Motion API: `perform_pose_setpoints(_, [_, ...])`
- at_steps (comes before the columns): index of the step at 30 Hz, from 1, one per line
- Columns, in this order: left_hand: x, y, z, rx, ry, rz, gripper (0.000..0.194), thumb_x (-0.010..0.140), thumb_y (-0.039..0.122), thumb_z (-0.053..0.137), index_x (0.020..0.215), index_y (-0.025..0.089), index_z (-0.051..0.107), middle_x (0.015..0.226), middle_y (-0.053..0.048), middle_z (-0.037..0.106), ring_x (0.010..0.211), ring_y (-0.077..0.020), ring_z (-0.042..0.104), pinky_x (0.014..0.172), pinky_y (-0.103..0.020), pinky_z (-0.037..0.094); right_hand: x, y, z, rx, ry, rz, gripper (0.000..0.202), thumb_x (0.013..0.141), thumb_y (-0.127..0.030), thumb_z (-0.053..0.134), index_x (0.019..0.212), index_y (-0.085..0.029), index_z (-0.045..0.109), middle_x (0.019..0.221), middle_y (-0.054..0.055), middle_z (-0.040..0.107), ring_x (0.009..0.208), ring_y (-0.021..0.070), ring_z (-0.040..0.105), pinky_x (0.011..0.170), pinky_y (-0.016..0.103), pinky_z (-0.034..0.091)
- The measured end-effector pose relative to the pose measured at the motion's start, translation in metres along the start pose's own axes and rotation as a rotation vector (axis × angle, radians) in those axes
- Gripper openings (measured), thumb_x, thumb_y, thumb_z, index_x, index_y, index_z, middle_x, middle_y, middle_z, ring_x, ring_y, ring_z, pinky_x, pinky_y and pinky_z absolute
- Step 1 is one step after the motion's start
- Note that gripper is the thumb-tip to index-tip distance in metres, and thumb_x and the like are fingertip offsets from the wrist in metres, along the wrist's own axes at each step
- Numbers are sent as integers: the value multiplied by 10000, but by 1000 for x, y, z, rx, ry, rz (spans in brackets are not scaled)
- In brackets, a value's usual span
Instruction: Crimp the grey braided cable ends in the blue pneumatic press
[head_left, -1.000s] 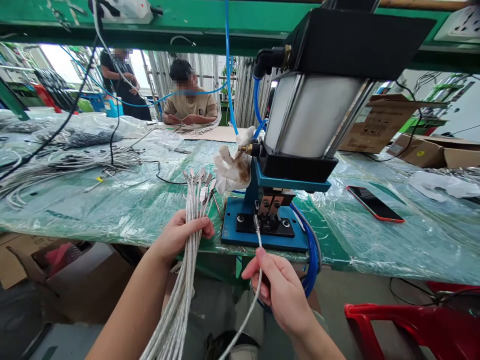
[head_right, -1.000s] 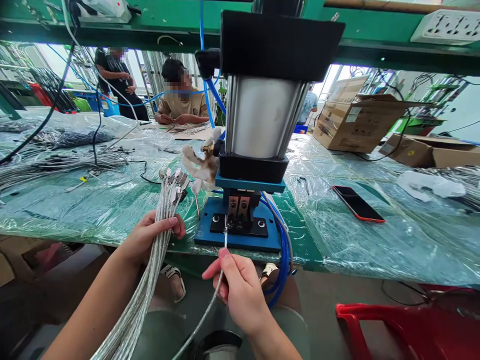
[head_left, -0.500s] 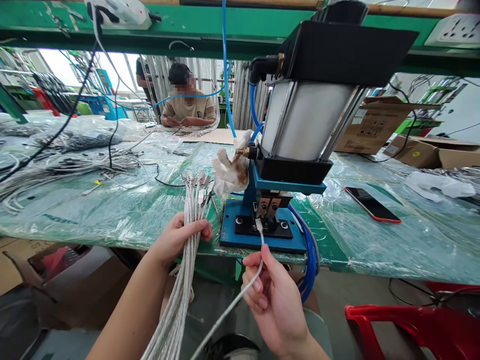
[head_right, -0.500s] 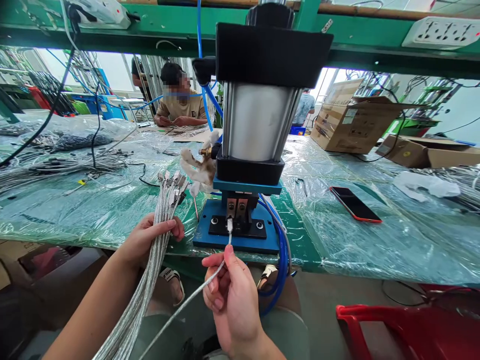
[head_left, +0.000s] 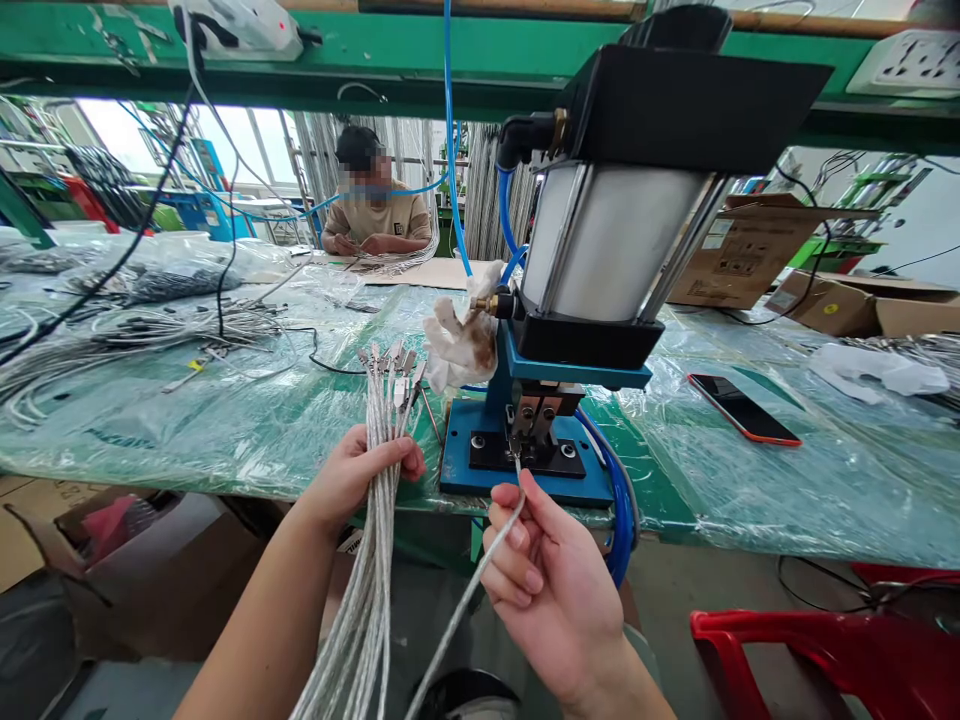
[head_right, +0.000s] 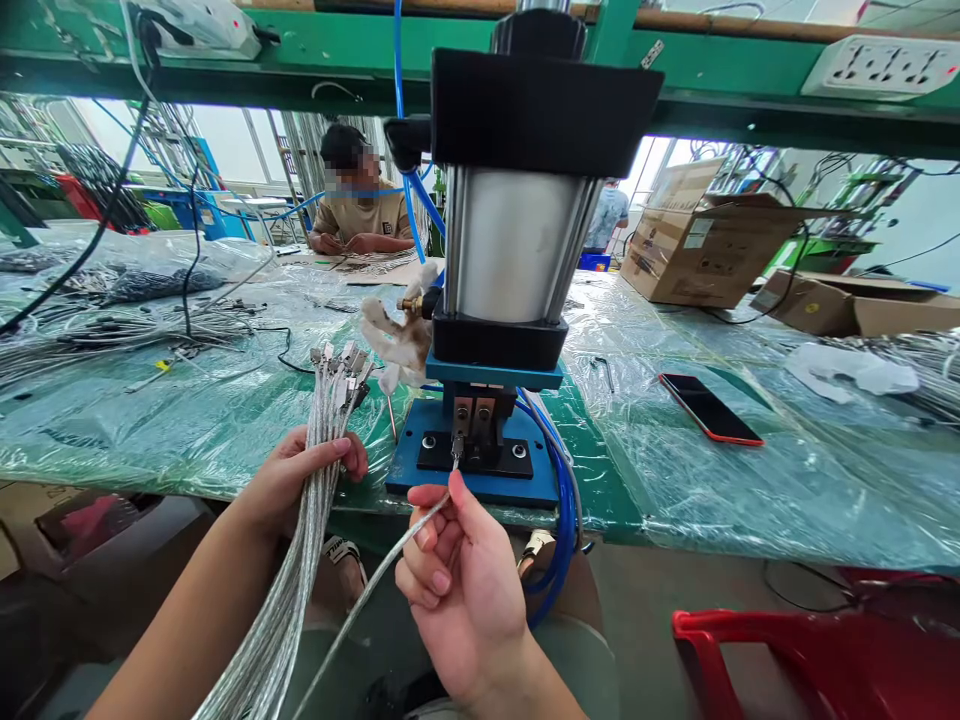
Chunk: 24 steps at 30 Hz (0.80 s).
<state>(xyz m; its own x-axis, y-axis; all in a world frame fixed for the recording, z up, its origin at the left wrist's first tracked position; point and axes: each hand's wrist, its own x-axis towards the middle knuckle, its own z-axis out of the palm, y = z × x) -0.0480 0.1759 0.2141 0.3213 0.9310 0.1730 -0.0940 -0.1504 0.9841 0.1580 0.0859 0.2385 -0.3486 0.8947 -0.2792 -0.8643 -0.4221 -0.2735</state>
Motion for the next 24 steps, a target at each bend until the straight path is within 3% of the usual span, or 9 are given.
perform_pose_setpoints(10, [-1,-1,0,-65,21,26,266,841,331,643,641,155,649,668,-37,655,632,-164,586,628,-284,415,4,0,-1,11,-32,-36,379,959,-331,473,882,-49,714,521,-32,497,336,23,282,337,171,242])
perform_pose_setpoints(15, [-1,1,2,-57,16,37,267,843,317,639,633,152,649,670,-33,651,631,-161,587,633,-284,420,10,-1,-7,-68,41,-101,208,882,-266,595,770,-113,680,484,-51,485,316,22,284,325,164,223])
perform_pose_setpoints(24, [-1,-3,-2,-47,18,30,264,851,326,629,649,158,657,682,-42,660,644,-173,591,632,-294,419,13,-10,-14,-76,34,-81,261,899,-232,550,720,-81,667,480,-26,506,311,22,296,325,161,234])
